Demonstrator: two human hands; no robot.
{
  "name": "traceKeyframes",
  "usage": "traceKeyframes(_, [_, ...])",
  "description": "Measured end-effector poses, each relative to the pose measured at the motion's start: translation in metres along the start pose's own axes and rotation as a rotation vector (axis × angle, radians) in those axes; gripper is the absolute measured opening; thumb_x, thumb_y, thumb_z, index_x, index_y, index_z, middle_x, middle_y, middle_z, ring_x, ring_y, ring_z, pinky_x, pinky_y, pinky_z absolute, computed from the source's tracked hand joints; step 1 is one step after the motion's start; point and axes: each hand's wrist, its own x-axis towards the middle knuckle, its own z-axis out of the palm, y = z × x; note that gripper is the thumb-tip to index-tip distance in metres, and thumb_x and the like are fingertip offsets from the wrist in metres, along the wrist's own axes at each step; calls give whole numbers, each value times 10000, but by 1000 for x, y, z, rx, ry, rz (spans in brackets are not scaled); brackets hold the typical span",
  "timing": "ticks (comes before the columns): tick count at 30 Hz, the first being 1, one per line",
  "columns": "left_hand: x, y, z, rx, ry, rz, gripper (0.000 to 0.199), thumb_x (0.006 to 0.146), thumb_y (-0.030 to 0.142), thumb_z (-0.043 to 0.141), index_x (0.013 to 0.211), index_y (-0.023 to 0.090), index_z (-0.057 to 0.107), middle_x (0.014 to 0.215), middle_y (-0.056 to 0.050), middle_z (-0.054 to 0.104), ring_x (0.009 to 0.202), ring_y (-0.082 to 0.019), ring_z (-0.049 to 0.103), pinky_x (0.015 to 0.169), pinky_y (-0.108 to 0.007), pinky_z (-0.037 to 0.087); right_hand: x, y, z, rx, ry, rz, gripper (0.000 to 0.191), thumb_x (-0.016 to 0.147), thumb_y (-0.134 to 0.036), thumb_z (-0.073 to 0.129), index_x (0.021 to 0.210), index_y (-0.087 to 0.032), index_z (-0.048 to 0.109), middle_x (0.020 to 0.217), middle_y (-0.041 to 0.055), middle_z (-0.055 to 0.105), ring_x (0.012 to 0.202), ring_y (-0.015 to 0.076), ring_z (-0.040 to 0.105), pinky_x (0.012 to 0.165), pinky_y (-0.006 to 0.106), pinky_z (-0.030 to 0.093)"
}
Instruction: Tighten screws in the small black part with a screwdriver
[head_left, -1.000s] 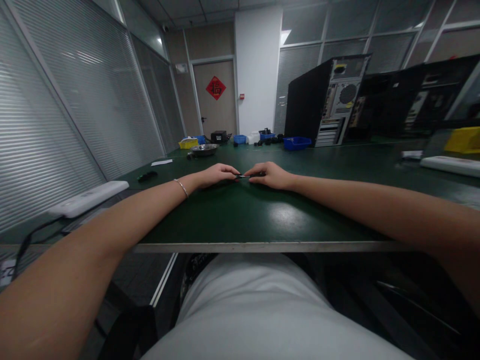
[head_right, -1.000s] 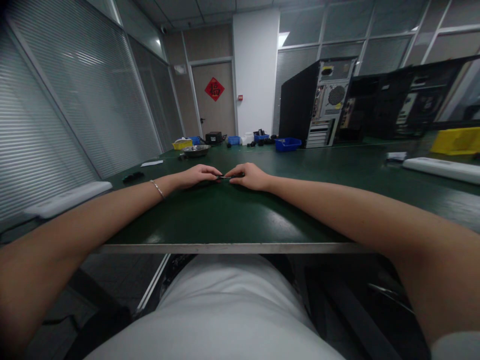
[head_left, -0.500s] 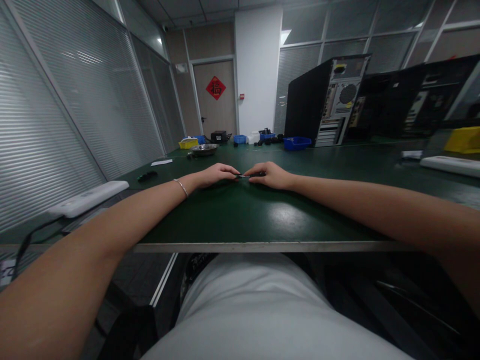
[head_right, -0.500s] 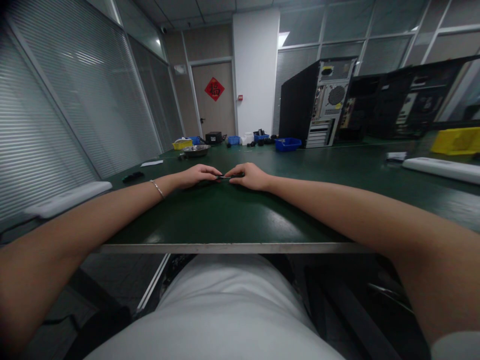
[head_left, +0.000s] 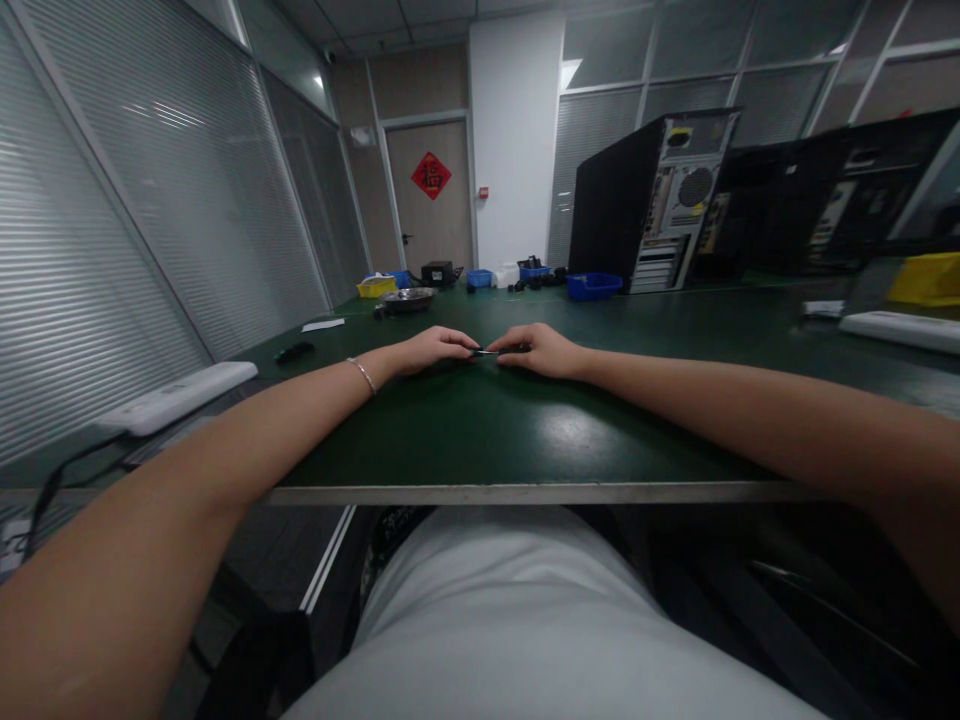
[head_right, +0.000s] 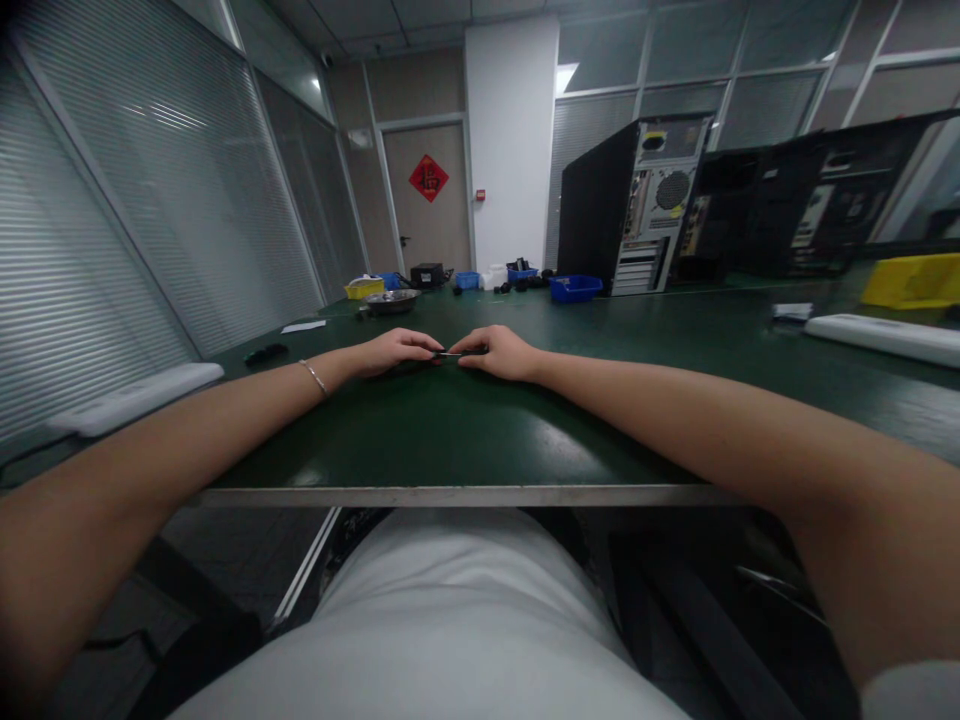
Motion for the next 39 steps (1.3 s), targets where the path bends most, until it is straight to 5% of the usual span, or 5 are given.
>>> traceKeyframes(39, [-3,6,1,61,9,-20,424,673,398,653,1024,161,630,973,-56,654,947,-198,567,905,-346,379,0,-5,-2,-41,2,32,311,776,-251,582,1081,-224,635,993,38,643,888,184,569,792,281,420])
